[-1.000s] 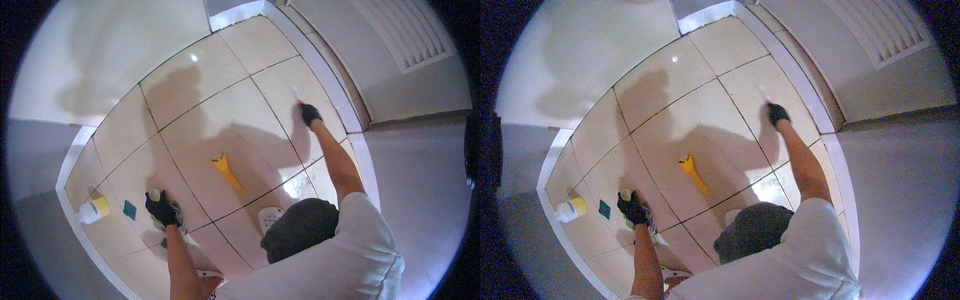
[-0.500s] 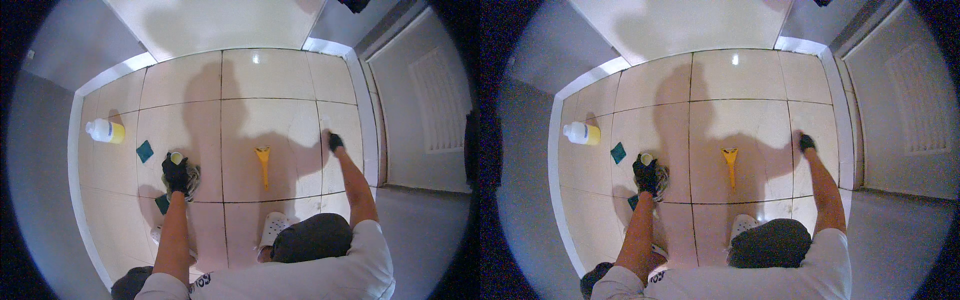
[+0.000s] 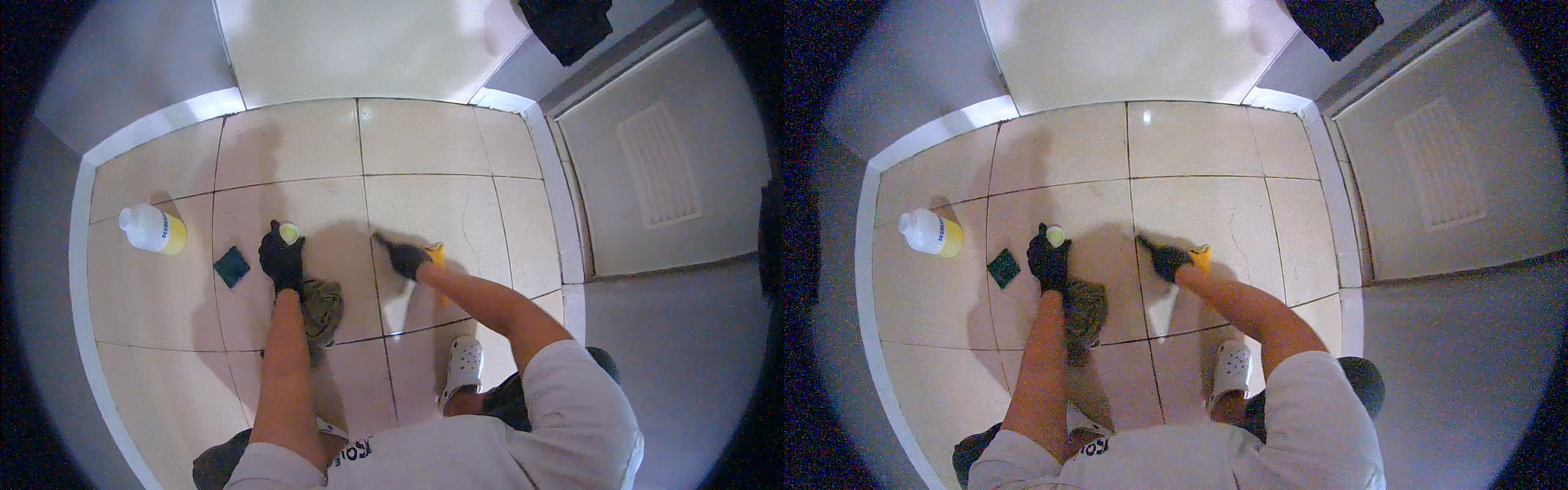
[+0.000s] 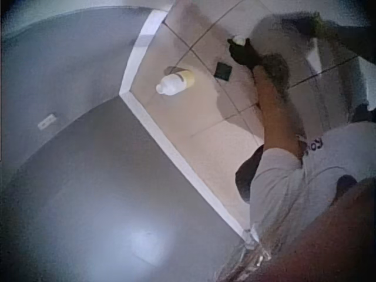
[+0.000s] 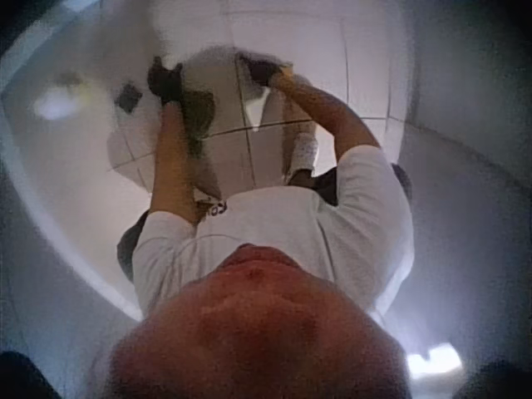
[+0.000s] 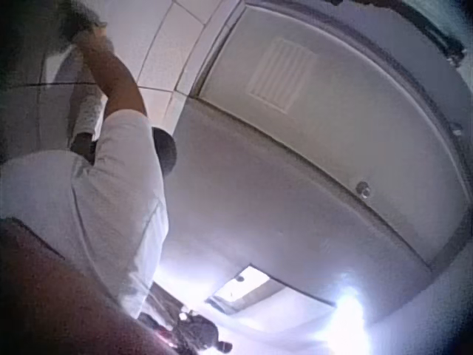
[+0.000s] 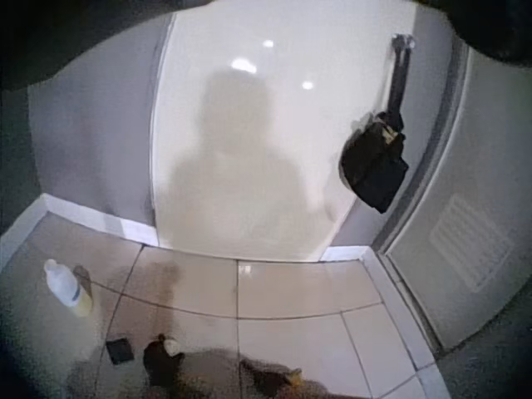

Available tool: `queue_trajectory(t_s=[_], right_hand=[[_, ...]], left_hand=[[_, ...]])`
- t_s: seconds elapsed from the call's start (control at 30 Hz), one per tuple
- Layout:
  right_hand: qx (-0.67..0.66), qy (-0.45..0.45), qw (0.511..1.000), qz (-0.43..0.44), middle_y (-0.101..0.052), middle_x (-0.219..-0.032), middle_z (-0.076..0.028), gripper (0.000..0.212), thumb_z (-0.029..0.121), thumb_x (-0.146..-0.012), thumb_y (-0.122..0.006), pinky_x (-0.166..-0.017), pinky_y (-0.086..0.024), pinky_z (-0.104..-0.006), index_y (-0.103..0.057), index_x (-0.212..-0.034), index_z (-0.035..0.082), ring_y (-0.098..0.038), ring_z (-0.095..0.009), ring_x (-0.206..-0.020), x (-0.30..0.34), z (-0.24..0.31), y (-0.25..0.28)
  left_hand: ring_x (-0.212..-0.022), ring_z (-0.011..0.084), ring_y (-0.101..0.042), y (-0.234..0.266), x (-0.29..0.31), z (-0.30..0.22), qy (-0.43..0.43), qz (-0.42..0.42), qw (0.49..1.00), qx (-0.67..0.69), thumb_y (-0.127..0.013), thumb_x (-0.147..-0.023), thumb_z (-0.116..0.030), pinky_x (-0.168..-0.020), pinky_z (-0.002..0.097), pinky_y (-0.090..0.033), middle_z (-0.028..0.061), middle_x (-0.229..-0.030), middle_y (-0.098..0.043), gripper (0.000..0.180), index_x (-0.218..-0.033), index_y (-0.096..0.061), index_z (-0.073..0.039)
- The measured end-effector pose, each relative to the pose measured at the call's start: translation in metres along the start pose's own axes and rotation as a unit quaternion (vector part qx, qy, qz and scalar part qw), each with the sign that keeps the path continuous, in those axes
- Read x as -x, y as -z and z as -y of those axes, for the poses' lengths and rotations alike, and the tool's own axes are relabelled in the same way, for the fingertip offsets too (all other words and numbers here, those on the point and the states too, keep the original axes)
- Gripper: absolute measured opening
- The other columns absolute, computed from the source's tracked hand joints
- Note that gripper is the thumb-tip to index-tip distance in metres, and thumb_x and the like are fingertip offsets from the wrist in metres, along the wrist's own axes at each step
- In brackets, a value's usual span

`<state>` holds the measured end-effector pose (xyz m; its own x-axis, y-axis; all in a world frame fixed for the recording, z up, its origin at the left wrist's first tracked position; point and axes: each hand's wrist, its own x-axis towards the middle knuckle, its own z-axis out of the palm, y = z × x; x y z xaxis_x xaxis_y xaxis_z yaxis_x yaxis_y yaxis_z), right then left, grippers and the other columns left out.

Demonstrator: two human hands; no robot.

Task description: The person cleans tile grout lines on a tiled floor using a toothbrush, scraper, sponge, and cloth. They apply cleaning solution from a bottle, scrub the grout, and wipe the area.

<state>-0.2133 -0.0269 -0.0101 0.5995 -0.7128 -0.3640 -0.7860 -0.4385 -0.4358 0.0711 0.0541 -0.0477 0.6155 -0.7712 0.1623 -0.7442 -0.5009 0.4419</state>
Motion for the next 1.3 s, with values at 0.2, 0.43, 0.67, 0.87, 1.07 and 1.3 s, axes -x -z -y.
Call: queue_trajectory(t_s=[0.2,0.43,0.67,0.87,1.07,1.3], right_hand=[[-0.015,-0.192,0.977,-0.088,-0.062,-0.091,-0.024,0.056,0.024,-0.089,-0.035,-0.069,-0.047,-0.0495,-0.014,-0.14,0.029,-0.061,-0.038,-0.08,-0.032,-0.016,-0.001],[-0.027,-0.283,0.959,0.007,-0.058,-0.07,-0.026,0.068,0.008,-0.083,-0.034,-0.056,-0.044,-0.0523,-0.002,-0.143,0.021,-0.058,-0.041,-0.059,0.097,0.07,-0.081],[-0.021,-0.192,0.973,-0.128,-0.056,-0.103,-0.029,0.059,0.012,-0.087,-0.035,-0.073,-0.045,-0.0494,-0.011,-0.141,0.022,-0.059,-0.043,-0.085,-0.082,-0.01,0.007],[0.01,-0.257,0.961,0.101,-0.06,-0.082,-0.029,0.065,0.013,-0.087,-0.037,-0.059,-0.044,-0.0494,-0.006,-0.143,0.025,-0.06,-0.04,-0.066,0.039,0.069,-0.044],[0.004,-0.197,0.98,-0.017,-0.059,-0.086,-0.03,0.062,0.019,-0.09,-0.036,-0.066,-0.043,-0.0526,-0.004,-0.142,0.027,-0.059,-0.044,-0.077,-0.016,0.035,-0.025],[-0.105,-0.214,0.971,-0.015,-0.057,-0.105,-0.027,0.056,0.028,-0.092,-0.034,-0.079,-0.043,-0.0481,-0.01,-0.142,0.024,-0.057,-0.044,-0.093,-0.024,0.061,-0.02]], left_hand=[[-0.085,0.0269,-0.057,-0.002,-0.001,-0.004,-0.059,0.003,0.998,0.028,-0.079,-0.055,-0.036,-0.075,0.0376,-0.045,0.0104,-0.094,-0.06,0.09,-0.132,-0.04,-0.011],[-0.079,0.0267,-0.059,0.021,-0.008,0.01,-0.013,0.022,0.997,0.075,-0.079,-0.055,-0.035,-0.07,0.0365,-0.045,0.0125,-0.089,-0.061,0.09,-0.131,-0.04,-0.007],[-0.082,0.0282,-0.059,0.012,-0.01,-0.007,-0.03,0.035,0.997,0.067,-0.078,-0.057,-0.037,-0.072,0.0374,-0.045,0.0134,-0.091,-0.061,0.087,-0.129,-0.041,-0.004],[-0.087,0.0296,-0.058,0.006,-0.009,0.024,-0.05,-0.063,0.994,0.071,-0.079,-0.056,-0.035,-0.077,0.0386,-0.045,0.0139,-0.096,-0.061,0.078,-0.122,-0.049,-0.005],[-0.091,0.0275,-0.059,0.0,-0.007,0.013,-0.064,-0.085,0.984,0.143,-0.082,-0.052,-0.028,-0.079,0.0372,-0.046,0.0114,-0.1,-0.062,0.074,-0.116,-0.053,-0.005],[-0.087,0.0273,-0.06,0.021,-0.012,0.012,-0.077,-0.068,0.987,0.122,-0.081,-0.054,-0.024,-0.077,0.0364,-0.047,0.01,-0.096,-0.063,0.067,-0.113,-0.055,-0.005]])
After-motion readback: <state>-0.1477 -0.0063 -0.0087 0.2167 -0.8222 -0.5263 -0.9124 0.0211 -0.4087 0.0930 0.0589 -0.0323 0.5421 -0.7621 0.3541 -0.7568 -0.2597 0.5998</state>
